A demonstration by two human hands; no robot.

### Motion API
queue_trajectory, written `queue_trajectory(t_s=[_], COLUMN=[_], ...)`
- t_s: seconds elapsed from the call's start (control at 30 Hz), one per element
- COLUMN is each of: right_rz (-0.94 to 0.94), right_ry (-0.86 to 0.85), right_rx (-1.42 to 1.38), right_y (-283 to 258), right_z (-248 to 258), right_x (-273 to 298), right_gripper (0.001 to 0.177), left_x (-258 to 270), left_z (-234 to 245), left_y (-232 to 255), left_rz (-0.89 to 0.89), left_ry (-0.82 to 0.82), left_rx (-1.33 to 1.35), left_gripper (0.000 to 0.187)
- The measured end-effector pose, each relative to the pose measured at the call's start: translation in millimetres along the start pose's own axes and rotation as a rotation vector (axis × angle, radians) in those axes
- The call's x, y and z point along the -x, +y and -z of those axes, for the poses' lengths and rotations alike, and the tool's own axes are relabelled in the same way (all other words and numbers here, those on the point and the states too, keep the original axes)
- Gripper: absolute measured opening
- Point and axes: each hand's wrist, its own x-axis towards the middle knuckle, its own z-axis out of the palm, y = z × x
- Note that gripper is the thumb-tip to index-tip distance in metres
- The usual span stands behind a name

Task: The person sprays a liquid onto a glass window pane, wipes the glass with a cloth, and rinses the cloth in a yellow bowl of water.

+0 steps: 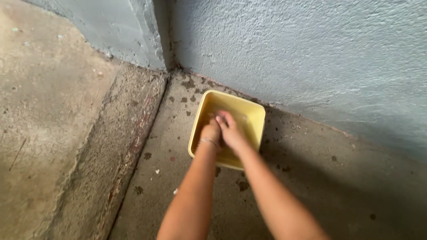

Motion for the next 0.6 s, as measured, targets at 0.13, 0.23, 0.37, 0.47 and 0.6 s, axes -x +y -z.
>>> queue_trajectory(t_s=[0.13,0.23,0.37,0.47,0.6], right_rz=[0.036,0.035,-0.05,-0.045,0.631], right_ry=[0.089,0.09,0.045,0.001,-0.023], right_rx=[0.214,0.194,0.403,0.635,0.89], right_y=[14,16,21,41,72], right_z=[0,1,14,28,38], right_x=[-1,-9,-28,-55,-66], right_gripper=[0.05,0.053,0.046,0.044,0.035], left_x=[11,26,61,94,132], left_z=[-6,-8,4,9,6], left_y=[-8,-5,8,16,32], left_rz=[-0.16,-0.321,-0.445,-0.511,-0.504], left_ry=[0.084,0.203,0.142,0.163,0.178], left_rx=[0.117,0.017,-0.161,-0.535,-1.011], left_gripper=[0.058,0.054,0.047,0.044,0.089])
